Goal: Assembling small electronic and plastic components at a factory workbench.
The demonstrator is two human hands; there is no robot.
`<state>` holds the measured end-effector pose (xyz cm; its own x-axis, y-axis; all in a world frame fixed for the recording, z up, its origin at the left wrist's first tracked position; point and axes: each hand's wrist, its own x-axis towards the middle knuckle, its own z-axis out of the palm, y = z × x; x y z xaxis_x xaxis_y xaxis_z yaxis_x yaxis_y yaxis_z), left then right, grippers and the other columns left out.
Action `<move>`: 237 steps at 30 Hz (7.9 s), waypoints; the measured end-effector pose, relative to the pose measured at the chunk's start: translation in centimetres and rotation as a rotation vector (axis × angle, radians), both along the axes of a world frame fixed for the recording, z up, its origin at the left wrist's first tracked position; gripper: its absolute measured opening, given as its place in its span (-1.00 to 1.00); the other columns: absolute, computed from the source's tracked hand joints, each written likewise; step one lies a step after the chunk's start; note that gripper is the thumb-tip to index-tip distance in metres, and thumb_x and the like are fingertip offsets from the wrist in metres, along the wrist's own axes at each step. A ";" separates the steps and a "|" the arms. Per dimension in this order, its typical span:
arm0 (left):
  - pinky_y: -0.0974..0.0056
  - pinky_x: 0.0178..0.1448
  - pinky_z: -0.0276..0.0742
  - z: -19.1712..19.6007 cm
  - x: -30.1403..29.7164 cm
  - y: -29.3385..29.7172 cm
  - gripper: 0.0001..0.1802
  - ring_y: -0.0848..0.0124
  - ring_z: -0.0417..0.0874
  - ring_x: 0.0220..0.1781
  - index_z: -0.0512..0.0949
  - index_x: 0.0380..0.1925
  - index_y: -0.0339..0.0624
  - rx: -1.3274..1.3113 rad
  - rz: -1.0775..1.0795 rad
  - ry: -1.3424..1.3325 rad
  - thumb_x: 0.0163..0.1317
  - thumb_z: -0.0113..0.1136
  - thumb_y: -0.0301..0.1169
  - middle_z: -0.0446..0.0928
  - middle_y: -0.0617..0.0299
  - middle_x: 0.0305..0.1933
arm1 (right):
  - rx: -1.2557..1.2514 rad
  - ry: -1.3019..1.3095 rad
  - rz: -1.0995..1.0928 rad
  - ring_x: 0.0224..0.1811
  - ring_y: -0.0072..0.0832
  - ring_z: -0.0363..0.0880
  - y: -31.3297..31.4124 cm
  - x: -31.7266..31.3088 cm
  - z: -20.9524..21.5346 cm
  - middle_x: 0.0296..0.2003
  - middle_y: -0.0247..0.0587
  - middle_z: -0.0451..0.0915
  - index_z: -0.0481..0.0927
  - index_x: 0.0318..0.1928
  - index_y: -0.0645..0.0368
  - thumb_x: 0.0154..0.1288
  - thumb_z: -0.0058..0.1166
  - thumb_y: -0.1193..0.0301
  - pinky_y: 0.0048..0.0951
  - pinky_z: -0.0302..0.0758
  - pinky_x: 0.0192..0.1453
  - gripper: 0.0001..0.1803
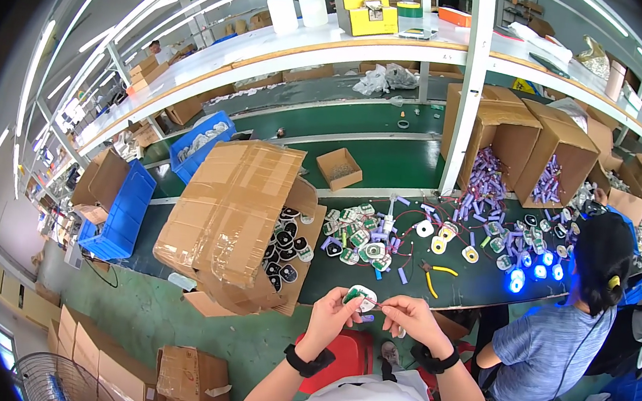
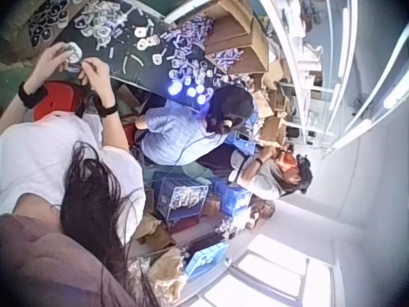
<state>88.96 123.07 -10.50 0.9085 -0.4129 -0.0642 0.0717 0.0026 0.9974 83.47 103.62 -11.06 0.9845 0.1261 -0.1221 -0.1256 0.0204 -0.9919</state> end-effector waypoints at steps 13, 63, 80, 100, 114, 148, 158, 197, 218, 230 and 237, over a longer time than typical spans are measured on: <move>0.55 -0.53 0.34 0.9 -0.6 -0.4 -0.75 0.62 0.52 -0.56 0.47 -0.28 -0.37 0.083 -0.009 -0.030 0.24 0.11 -0.34 0.54 0.24 -0.50 | 0.006 0.018 -0.010 -0.66 -0.71 0.46 -0.1 -0.2 -0.1 -0.58 -0.34 0.55 0.54 -0.19 0.27 0.30 -0.02 0.41 -0.69 0.36 -0.58 -0.81; 0.50 -0.44 0.39 -3.0 -4.8 5.9 -0.74 0.57 0.51 -0.47 0.45 -0.09 -0.27 0.075 0.306 0.037 0.28 -0.01 -0.38 0.54 0.24 -0.33 | -0.032 0.074 -0.983 -0.87 -0.40 0.39 -33.6 6.6 -10.3 -0.74 -0.08 0.47 0.33 -0.40 0.26 0.29 -0.09 0.35 -0.45 0.32 -0.85 -0.77; 0.44 -0.53 0.40 -3.8 -5.9 4.6 -0.73 0.54 0.49 -0.51 0.45 -0.08 -0.26 0.114 0.589 0.066 0.29 -0.01 -0.34 0.53 0.25 -0.39 | -1.078 0.165 -1.387 -0.04 0.04 0.37 -41.0 17.2 -25.4 -0.12 0.18 0.39 0.31 -0.03 0.30 -0.10 0.07 0.50 -0.11 0.30 0.11 -0.48; 0.51 -0.42 0.41 -5.5 -20.8 17.0 -0.75 0.55 0.58 -0.42 0.45 -0.09 -0.29 0.060 0.767 0.132 0.27 0.01 -0.42 0.57 0.20 -0.29 | -1.443 0.025 -0.196 0.25 -0.05 0.19 -6.7 -1.2 -22.1 0.23 0.06 0.19 0.32 0.11 0.24 -0.04 0.12 0.42 -0.03 0.19 0.26 -0.38; 0.52 -0.46 0.38 -9.6 -34.4 25.4 -0.75 0.56 0.54 -0.46 0.45 -0.10 -0.33 0.147 1.292 0.252 0.28 -0.03 -0.42 0.56 0.16 -0.28 | -1.483 0.054 0.218 0.08 0.02 0.41 -9.4 1.1 -20.5 0.05 0.45 0.31 0.34 0.09 0.40 -0.18 0.18 0.32 -0.25 0.37 0.16 -0.26; 0.55 -0.43 0.38 -1.4 -23.8 12.2 -0.77 0.60 0.53 -0.45 0.45 -0.11 -0.29 0.358 1.491 0.229 0.30 -0.02 -0.41 0.55 0.21 -0.28 | -1.649 -0.098 0.653 -0.32 -0.27 0.64 -9.4 7.7 -19.5 -0.38 -0.11 0.62 0.54 -0.30 0.22 -0.14 0.32 0.12 -0.36 0.56 -0.26 -0.52; 0.54 -0.46 0.38 1.9 -13.0 10.4 -0.76 0.57 0.54 -0.45 0.43 -0.09 -0.32 0.460 1.139 0.043 0.29 -0.03 -0.44 0.55 0.18 -0.27 | -1.350 -0.071 0.319 -0.38 -0.18 0.62 -10.3 6.6 -19.4 -0.46 -0.06 0.60 0.52 -0.39 0.19 -0.22 0.36 0.15 -0.24 0.53 -0.34 -0.56; -0.12 0.16 0.26 -48.9 4.5 13.9 -0.09 -0.15 0.36 0.10 -0.09 0.32 -0.14 1.117 -0.762 0.236 0.10 0.15 -0.03 0.06 -0.24 0.30 | -1.132 0.088 -0.314 -0.50 -0.07 0.45 -6.1 4.3 -16.6 -0.58 -0.02 0.41 0.37 -0.53 0.20 -0.18 0.17 0.42 -0.19 0.38 -0.41 -0.76; 0.03 0.16 0.29 -45.1 10.2 6.1 -0.26 -0.05 0.39 0.11 0.09 0.25 -0.22 0.673 -0.758 0.193 0.17 0.10 -0.10 0.20 -0.22 0.23 | -0.977 0.049 -0.280 -0.41 -0.08 0.45 -7.9 3.5 -20.0 -0.55 -0.04 0.42 0.39 -0.59 0.17 -0.37 0.31 0.41 -0.19 0.36 -0.36 -0.68; 0.12 0.16 0.31 -38.2 10.9 3.1 -0.35 0.01 0.41 0.11 0.20 0.20 -0.26 0.489 -0.875 0.070 0.21 0.07 -0.14 0.29 -0.20 0.18 | -0.871 0.091 -0.144 -0.44 -0.34 0.51 -8.9 3.8 -18.4 -0.53 -0.24 0.49 0.47 -0.46 0.19 -0.18 0.33 0.35 -0.38 0.39 -0.38 -0.68; 0.25 0.15 0.31 -30.6 5.4 2.2 -0.51 0.18 0.44 0.12 0.35 0.10 -0.29 0.456 -0.909 0.047 0.27 0.02 -0.21 0.44 -0.11 0.06 | -0.826 -0.067 -0.217 -0.45 -0.34 0.50 -9.0 1.9 -19.8 -0.55 -0.27 0.48 0.48 -0.44 0.17 -0.22 0.35 0.36 -0.38 0.38 -0.39 -0.67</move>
<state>94.41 125.31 -41.15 0.2557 -0.8729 -0.4156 -0.1041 -0.4522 0.8858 85.39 94.63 -30.81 0.9849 -0.1700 -0.0322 -0.1431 -0.6956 -0.7040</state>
